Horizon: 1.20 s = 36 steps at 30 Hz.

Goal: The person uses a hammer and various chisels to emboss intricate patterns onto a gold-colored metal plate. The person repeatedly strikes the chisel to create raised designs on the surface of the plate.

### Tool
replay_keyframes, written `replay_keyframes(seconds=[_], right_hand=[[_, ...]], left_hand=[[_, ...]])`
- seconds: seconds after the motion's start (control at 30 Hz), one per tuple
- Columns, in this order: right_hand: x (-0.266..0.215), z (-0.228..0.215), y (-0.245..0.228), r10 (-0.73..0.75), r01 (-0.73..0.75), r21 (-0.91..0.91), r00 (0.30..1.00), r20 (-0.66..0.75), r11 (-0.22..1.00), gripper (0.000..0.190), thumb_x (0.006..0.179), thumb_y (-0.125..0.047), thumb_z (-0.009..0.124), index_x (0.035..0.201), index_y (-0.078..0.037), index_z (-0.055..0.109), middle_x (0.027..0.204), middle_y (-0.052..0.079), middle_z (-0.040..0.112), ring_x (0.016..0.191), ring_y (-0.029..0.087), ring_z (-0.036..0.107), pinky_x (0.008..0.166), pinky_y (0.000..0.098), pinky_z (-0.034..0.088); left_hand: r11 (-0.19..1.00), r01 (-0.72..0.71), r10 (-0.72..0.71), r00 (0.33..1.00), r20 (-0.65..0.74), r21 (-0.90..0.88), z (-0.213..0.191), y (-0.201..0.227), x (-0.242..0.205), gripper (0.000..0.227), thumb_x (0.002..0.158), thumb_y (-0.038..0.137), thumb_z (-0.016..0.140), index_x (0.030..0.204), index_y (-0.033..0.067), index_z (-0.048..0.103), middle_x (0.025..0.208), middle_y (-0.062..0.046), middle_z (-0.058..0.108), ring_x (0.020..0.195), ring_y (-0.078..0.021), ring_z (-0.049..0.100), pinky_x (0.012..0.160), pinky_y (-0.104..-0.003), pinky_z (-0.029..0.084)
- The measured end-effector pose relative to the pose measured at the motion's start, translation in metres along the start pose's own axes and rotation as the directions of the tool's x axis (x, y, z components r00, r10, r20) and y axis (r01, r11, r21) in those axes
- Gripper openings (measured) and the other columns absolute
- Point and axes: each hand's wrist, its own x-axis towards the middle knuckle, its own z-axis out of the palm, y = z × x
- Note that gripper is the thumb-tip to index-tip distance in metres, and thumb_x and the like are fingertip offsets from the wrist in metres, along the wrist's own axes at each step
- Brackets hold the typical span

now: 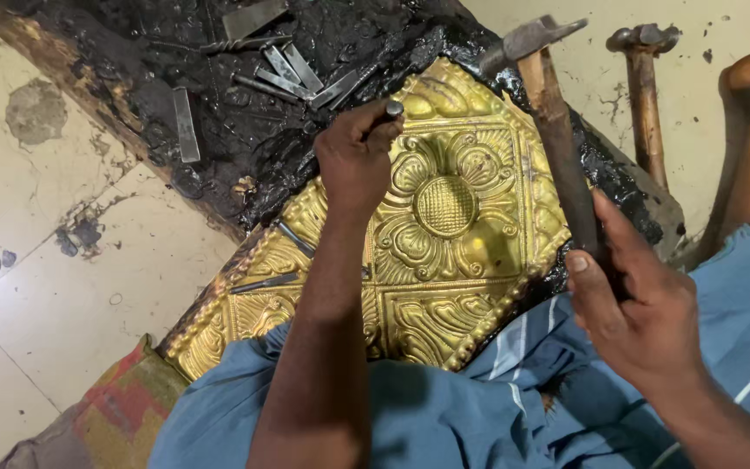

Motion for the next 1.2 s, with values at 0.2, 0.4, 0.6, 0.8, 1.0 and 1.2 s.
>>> replay_keyframes(seconds=[0.2,0.4,0.6,0.8,1.0,1.2], right_hand=[[-0.001,-0.002,-0.002,-0.023,0.036,-0.241,0.998,0.055,0.97,0.053,0.099,-0.013,0.066,0.15,-0.006,0.056,0.064,0.003,0.063,0.05,0.008,0.057,0.047,0.027,0.045],[0.021,0.016,-0.014,-0.253,0.273,-0.312,0.962,0.104,0.91,0.053,0.101,-0.012,0.068,0.152,-0.005,0.055,0.086,0.013,0.07,0.068,0.013,0.064,0.06,0.0294,0.051],[0.024,0.004,0.001,-0.005,0.009,-0.21,1.0,0.019,0.978,0.05,0.1,-0.011,0.065,0.149,-0.006,0.059,0.092,0.013,0.075,0.056,0.018,0.061,0.05,0.0292,0.052],[0.01,-0.002,0.056,-0.26,0.26,0.02,0.965,-0.023,0.965,0.02,0.097,-0.007,0.069,0.116,-0.002,0.064,0.089,0.014,0.068,0.079,0.021,0.061,0.071,0.0333,0.05],[0.022,0.01,0.021,-0.229,0.245,-0.277,0.969,0.088,0.929,0.043,0.096,-0.011,0.07,0.138,-0.006,0.066,0.092,0.01,0.074,0.066,0.011,0.067,0.062,0.0298,0.056],[0.015,-0.012,-0.013,-0.114,0.137,0.169,0.983,-0.143,0.976,0.056,0.099,-0.017,0.066,0.153,-0.011,0.052,0.077,0.005,0.064,0.058,0.013,0.055,0.055,0.0256,0.044]], left_hand=[[0.996,-0.051,0.051,0.999,0.006,0.074,0.001,-0.003,0.002,0.018,0.091,0.001,0.075,0.107,0.0066,0.078,0.092,-0.01,0.08,0.075,-0.0144,0.079,0.066,-0.027,0.063],[0.931,-0.282,0.295,0.955,-0.025,0.231,0.004,-0.019,0.003,0.02,0.09,-0.004,0.074,0.106,0.0082,0.079,0.092,-0.009,0.08,0.075,-0.018,0.079,0.066,-0.029,0.063],[0.93,-0.312,0.322,0.946,-0.021,0.196,0.002,-0.013,0.007,0.021,0.088,0.002,0.078,0.108,0.0074,0.076,0.093,-0.01,0.079,0.078,-0.0201,0.079,0.067,-0.031,0.063],[0.96,-0.144,0.143,0.989,0.019,0.242,0.001,-0.012,0.003,0.015,0.092,0.005,0.073,0.104,0.0096,0.08,0.088,-0.009,0.08,0.07,-0.0224,0.076,0.064,-0.036,0.061],[0.955,-0.246,0.249,0.969,0.004,0.166,0.001,-0.013,0.009,0.018,0.09,0.0,0.07,0.106,0.0057,0.078,0.094,-0.014,0.078,0.08,-0.0248,0.079,0.071,-0.036,0.063],[0.981,-0.153,0.151,0.988,0.021,0.123,0.001,-0.018,0.004,0.019,0.092,-0.002,0.07,0.107,0.0058,0.078,0.097,-0.013,0.08,0.077,-0.0192,0.08,0.068,-0.03,0.065]])
